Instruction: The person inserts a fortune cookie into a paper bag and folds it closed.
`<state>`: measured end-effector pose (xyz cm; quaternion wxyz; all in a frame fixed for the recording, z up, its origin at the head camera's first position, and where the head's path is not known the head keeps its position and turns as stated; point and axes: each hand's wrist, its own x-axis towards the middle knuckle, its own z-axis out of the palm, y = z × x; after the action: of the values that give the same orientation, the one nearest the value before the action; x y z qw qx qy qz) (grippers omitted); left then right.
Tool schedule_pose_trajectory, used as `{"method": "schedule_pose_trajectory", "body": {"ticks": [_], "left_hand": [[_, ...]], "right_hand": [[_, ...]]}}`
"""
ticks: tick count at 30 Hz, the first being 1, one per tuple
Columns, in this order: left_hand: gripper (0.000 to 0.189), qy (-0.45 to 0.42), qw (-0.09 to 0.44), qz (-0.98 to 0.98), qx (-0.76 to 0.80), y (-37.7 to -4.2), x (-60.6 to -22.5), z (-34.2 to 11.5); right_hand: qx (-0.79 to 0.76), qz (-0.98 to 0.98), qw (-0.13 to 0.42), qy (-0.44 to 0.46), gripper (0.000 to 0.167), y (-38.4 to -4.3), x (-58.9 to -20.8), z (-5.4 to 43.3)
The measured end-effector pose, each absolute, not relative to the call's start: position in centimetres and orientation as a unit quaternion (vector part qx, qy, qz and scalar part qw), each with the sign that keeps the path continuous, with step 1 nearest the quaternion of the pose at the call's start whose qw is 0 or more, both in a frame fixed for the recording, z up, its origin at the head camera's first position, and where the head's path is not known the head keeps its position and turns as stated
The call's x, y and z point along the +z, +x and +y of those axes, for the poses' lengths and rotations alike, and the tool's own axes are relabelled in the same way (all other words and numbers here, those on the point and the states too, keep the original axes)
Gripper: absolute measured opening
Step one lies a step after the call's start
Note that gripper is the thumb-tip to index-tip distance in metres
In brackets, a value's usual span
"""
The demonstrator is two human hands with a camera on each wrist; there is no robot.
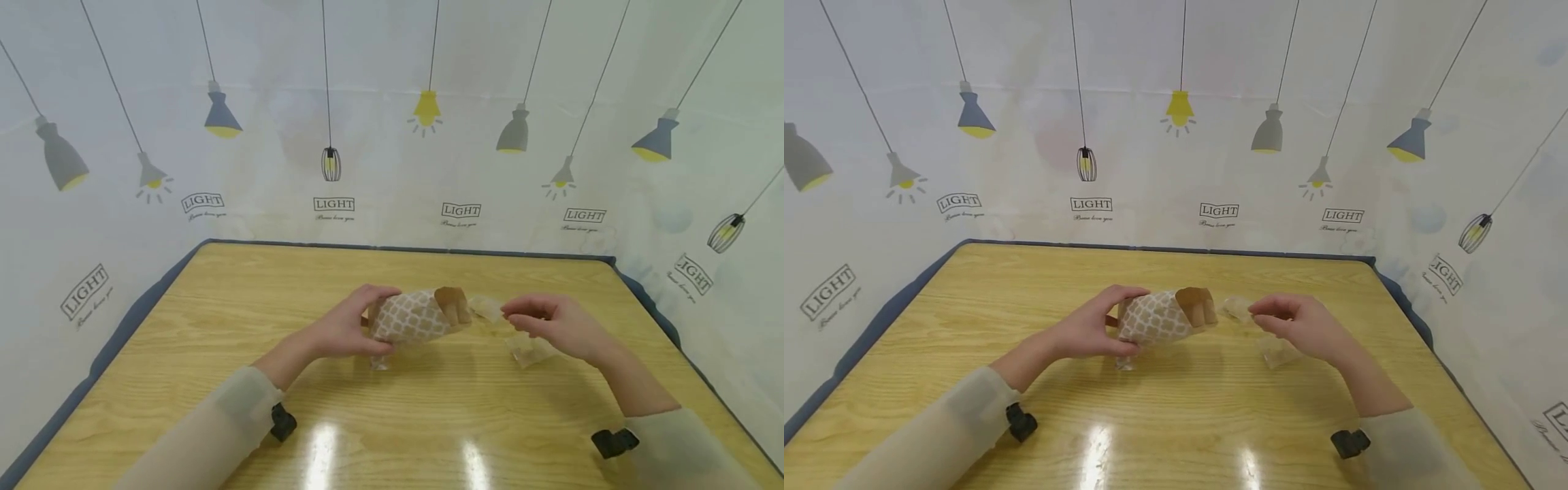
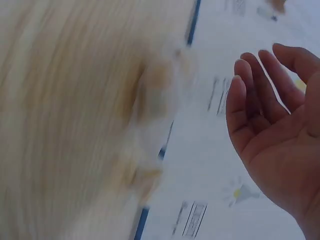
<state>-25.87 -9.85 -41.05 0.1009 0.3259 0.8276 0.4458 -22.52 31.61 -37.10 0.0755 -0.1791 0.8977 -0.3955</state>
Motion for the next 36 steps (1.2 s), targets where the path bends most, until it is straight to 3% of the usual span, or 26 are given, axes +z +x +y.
{"method": "schedule_pose_trajectory", "body": {"ticks": [4, 10, 20, 29, 36], "left_hand": [[0.097, 0.326, 0.104, 0.828, 0.444, -25.7, -41.0, -9.9], [0.097, 0.324, 0.106, 0.829, 0.444, -25.7, -41.3, -10.0], [0.098, 0.329, 0.103, 0.824, 0.449, -26.0, -41.8, -10.0], [0.097, 0.321, 0.104, 0.827, 0.45, -25.9, -41.5, -10.0], [0.096, 0.317, 0.104, 0.826, 0.455, -25.9, -41.4, -10.2]], "right_hand": [[-0.326, 0.923, 0.069, -0.191, 0.03, -22.7, -37.8, 34.7], [-0.31, 0.927, 0.105, -0.183, 0.031, -22.9, -38.8, 37.3], [-0.314, 0.914, 0.184, -0.179, 0.051, -23.2, -40.4, 37.7], [-0.325, 0.91, 0.172, -0.19, 0.04, -22.8, -40.5, 37.0], [-0.426, 0.873, 0.113, -0.211, 0.029, -21.8, -38.8, 34.8]]}}
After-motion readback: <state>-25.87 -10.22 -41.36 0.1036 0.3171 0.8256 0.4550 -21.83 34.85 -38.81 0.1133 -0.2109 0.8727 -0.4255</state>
